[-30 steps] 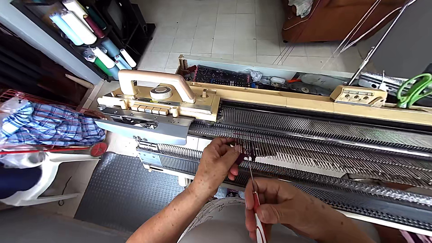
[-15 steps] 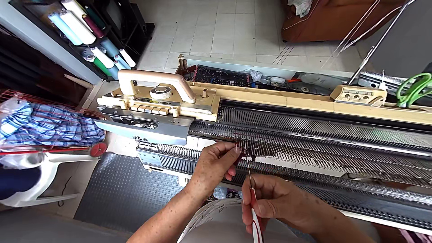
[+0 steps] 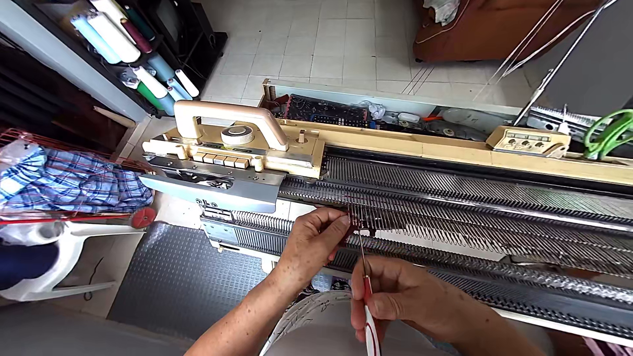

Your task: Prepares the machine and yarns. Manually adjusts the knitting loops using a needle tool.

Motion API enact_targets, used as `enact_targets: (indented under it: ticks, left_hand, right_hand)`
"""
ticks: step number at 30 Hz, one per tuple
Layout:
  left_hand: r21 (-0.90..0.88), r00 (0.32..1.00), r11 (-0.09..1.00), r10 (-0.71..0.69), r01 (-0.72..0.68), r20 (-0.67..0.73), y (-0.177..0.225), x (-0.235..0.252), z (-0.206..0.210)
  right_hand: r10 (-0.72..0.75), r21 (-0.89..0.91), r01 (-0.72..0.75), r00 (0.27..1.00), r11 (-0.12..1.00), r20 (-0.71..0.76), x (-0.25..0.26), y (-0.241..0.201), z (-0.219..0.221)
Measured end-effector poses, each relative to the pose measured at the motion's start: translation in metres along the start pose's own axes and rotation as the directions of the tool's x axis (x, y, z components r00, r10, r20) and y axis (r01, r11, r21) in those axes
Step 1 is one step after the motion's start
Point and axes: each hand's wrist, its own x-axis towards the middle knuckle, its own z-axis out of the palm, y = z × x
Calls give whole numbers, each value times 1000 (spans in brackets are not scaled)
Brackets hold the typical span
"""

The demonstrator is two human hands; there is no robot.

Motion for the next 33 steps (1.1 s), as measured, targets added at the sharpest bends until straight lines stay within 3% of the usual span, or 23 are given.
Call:
enact_targets:
  ticks: [10,13,17,23,28,33]
  left_hand:
    - [11,999,999,38,-38,-1,-1,-1,-2]
    - [7,998,999,51,-52,24,0,-1,-6]
    - [35,995,998,45,-49,94,1,-2,-12]
    - [30,996,998,53,-55,74,0,0,-11]
    - [34,996,997,74,-76,43,-1,-1,-8]
    - [50,994,994,91,-94,52,-2,-2,-12]
  right_hand:
    - [25,-4,-25,998,1000,59,-22,-13,20]
    - [-9,-13,9,1000,1000,23,-7,-4,3]
    - [60,23,-59,997,998,-53,16,2,-12]
    - [-23,-26,24,1000,999,16,-3,0,6]
    - [27,-32,-25,998,999,59,-16,-12,22]
    - [50,8,-49,998,999,-42,18,3,-11]
